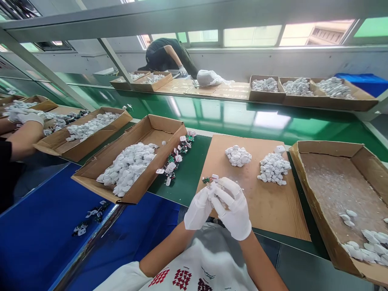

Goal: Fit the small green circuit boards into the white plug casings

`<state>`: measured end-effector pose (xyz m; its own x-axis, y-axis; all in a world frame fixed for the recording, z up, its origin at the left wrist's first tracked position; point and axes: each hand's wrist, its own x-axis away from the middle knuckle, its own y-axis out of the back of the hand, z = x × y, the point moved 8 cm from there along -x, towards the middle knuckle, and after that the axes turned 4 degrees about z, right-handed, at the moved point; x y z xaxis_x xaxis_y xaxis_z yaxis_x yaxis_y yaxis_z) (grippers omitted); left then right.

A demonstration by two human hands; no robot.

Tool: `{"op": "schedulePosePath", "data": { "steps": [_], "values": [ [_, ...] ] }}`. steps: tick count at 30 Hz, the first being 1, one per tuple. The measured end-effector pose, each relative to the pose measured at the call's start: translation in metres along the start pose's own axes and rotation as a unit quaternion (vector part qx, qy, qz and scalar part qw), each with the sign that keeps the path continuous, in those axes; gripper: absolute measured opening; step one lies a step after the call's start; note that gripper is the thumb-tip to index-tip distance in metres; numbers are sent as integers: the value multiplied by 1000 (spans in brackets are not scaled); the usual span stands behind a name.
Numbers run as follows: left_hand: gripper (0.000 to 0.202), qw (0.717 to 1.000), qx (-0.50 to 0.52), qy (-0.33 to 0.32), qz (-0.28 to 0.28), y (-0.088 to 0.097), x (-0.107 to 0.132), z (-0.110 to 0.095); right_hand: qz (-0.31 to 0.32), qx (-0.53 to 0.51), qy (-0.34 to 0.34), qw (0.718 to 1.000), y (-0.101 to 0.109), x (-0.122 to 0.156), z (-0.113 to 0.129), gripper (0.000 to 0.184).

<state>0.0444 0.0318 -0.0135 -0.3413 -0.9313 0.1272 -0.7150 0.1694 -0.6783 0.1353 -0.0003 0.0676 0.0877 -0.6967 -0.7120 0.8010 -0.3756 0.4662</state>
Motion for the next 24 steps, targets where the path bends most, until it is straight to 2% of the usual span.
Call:
{"op": "schedulePosePath", "data": {
  "steps": [4, 7, 10, 13, 16, 20, 24],
  "values": [
    [44, 996, -86, -6, -27, 3, 7, -6, 30, 48, 43, 997, -3, 3, 3, 37],
    [49, 992, -118, 12, -32, 5, 7, -9, 64, -18, 28, 997, -2, 1, -1, 32],
    [54, 990, -130, 46, 0, 4, 0, -6, 65, -81, -9, 995, -1, -2, -6, 31],
    [59, 992, -95, 59, 55, 1, -7, -2, 59, -64, -5, 996, -4, -1, -6, 39],
    [56, 991, -35, 85, 93, -3, -6, 2, 51, -33, -6, 998, -7, 1, -8, 40],
    [44, 995, -35, 69, 61, 3, -1, -1, 22, -23, 8, 999, -3, 0, -7, 43],
    [43, 996, -73, 36, 45, 8, 4, -3, 29, -25, 30, 999, -3, -2, -2, 47]
  ]
}}
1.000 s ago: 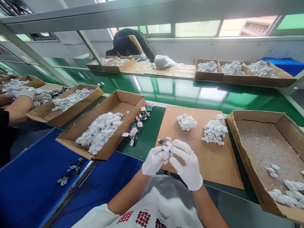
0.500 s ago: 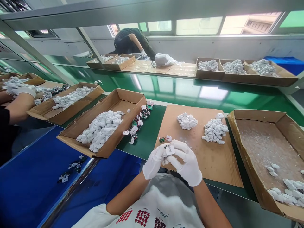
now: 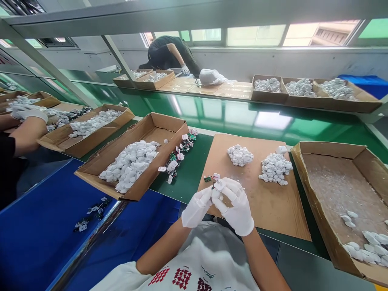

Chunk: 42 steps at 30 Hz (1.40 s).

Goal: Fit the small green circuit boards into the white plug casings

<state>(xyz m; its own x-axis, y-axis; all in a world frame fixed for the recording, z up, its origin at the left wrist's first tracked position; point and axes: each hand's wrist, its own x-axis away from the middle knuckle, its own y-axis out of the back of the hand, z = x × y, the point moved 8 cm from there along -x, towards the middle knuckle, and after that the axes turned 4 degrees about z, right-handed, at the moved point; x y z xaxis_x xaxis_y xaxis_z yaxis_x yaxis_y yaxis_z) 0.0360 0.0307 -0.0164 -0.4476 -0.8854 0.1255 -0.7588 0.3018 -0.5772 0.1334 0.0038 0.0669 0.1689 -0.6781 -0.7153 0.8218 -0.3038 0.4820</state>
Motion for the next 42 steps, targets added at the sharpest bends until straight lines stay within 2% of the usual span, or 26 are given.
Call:
{"op": "schedulePosePath", "data": {
  "steps": [3, 8, 11, 15, 20, 23, 27, 31, 34, 38, 42],
  "values": [
    [41, 1000, -18, -5, 9, -3, 2, -3, 9, 0, -4, 1000, -2, 2, 0, 45],
    [39, 999, 39, 6, 32, -12, 2, -9, 43, -52, -91, 994, -7, 8, -17, 41],
    [37, 996, 70, 32, 35, -9, -3, 1, 21, 1, -46, 999, -3, 6, -12, 42],
    [45, 994, 87, 69, 17, 1, -8, 18, -8, 37, 10, 999, -3, 6, -7, 44],
    [43, 994, 100, 32, -28, 6, -8, 17, -2, 44, 14, 999, -11, 7, -7, 44],
    [44, 992, 114, 37, -50, 6, -8, 23, 1, 48, 24, 999, -11, 9, -5, 42],
    [51, 997, 43, 56, -41, 12, -11, 26, -13, 71, 42, 996, -4, 11, -6, 38],
    [58, 996, -68, 60, 6, 12, -8, 11, -7, 76, 35, 996, -3, 11, -7, 39],
    [53, 990, -128, 46, 33, 4, -3, -4, 28, 33, 9, 999, -8, 10, -9, 43],
    [49, 985, -151, 53, 60, -2, -2, -10, 66, -34, -18, 997, -13, 11, -14, 45],
    [57, 983, -147, 63, 93, -1, -7, -2, 57, 7, 15, 998, -9, 11, -9, 27]
  ]
}}
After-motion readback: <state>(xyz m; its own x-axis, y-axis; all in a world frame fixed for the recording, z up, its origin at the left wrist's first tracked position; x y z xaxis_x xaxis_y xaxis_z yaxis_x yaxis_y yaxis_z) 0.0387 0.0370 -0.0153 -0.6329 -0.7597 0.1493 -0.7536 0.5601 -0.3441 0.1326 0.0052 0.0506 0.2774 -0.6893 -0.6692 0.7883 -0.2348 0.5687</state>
